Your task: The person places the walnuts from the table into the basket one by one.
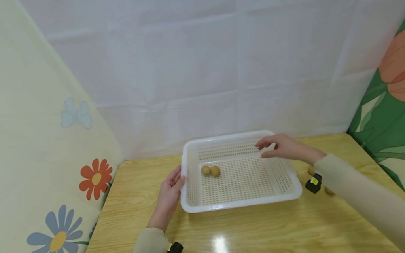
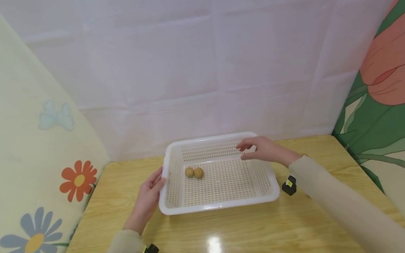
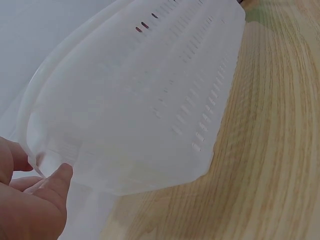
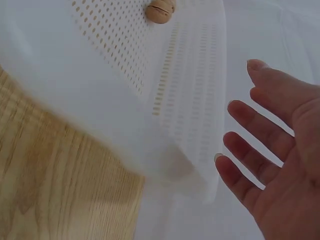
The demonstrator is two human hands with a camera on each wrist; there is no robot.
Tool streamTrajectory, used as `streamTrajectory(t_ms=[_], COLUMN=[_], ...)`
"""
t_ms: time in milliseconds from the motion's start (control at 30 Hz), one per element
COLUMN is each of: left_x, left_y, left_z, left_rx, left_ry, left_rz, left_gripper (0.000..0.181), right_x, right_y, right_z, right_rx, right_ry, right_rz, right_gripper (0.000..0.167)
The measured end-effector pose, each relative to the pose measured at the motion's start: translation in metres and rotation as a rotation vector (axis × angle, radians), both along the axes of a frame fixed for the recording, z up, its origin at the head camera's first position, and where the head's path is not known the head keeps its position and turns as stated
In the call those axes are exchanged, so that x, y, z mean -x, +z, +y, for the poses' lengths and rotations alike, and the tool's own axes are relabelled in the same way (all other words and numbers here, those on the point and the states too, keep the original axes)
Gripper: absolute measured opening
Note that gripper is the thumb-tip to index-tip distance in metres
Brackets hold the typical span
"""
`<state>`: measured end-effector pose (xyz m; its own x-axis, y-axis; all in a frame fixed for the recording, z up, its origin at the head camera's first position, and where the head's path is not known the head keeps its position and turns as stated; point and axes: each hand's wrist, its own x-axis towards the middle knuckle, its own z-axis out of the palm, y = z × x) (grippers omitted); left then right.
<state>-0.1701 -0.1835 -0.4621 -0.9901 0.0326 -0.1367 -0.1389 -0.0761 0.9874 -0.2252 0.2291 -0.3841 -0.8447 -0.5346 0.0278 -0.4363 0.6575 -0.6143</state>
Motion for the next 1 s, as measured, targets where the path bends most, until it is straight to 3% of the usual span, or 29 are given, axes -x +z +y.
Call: streamTrajectory(t_ms=[300, 567, 1000], left_x=[0.0, 0.0, 0.001], left_y=[-0.001, 0.0, -0.001], left_z=[-0.001, -0.002, -0.001], left_rx=[-0.013, -0.014, -0.026], left_ry=[-0.01, -0.022, -0.01], left_rz=[0.003, -0.001, 0.002], left_gripper=[0.053, 0.054, 0.053], right_x=[-0.029, -0.05, -0.075], right_y=[0.0, -0.006, -0.035], right_z=[0.049, 0.089, 0.151], right_rx=[-0.002, 0.0, 0.002], right_ry=[-0.121, -0.158, -0.288], right_rz=[0.008, 0.059, 0.088], right_gripper=[0.039, 0.038, 0.038])
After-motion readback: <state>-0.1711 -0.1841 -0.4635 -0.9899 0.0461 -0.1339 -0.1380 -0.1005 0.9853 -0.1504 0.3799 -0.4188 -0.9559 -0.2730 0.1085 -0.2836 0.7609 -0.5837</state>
